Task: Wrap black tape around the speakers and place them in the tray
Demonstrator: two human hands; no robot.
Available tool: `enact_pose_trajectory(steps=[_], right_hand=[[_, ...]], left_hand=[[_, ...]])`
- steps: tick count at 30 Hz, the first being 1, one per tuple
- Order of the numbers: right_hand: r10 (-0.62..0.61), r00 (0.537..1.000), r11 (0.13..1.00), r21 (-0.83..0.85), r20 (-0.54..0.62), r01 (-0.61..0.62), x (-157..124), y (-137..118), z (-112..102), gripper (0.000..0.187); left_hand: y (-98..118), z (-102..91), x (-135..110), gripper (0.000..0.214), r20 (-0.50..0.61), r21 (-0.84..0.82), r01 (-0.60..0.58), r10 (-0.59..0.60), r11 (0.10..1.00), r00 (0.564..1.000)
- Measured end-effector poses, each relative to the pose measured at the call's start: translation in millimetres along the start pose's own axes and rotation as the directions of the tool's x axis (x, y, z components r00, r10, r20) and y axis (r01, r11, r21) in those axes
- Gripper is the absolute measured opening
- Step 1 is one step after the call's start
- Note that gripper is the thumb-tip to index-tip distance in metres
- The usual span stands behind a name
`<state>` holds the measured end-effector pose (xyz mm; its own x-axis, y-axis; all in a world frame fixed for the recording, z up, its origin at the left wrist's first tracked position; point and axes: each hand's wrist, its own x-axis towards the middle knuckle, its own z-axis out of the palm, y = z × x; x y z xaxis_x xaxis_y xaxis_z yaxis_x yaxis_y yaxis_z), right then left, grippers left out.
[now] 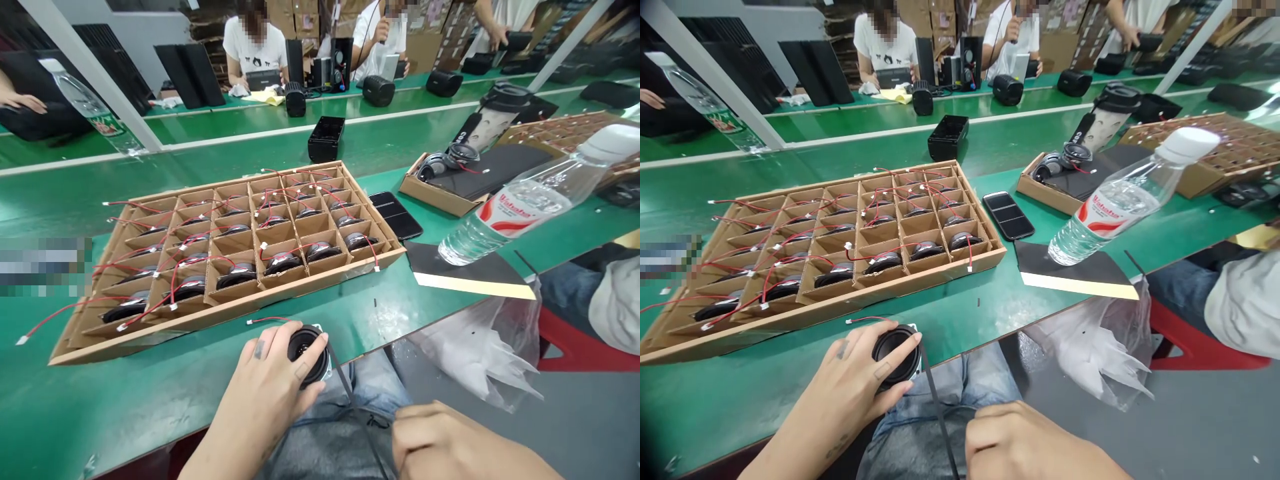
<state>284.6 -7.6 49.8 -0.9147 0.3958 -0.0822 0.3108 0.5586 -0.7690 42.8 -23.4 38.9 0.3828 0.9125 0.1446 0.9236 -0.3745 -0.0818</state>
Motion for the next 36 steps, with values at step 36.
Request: enact_pose_trajectory(steps=[36], right_hand=[[0.149,0.964,0.989,0.051,-0.219,-0.142,-14,65,-60,0.029]], left_hand=[[-15,-7.0,8,0.082,0.187,-0.193,-0.008,0.044,0.981,0.981]])
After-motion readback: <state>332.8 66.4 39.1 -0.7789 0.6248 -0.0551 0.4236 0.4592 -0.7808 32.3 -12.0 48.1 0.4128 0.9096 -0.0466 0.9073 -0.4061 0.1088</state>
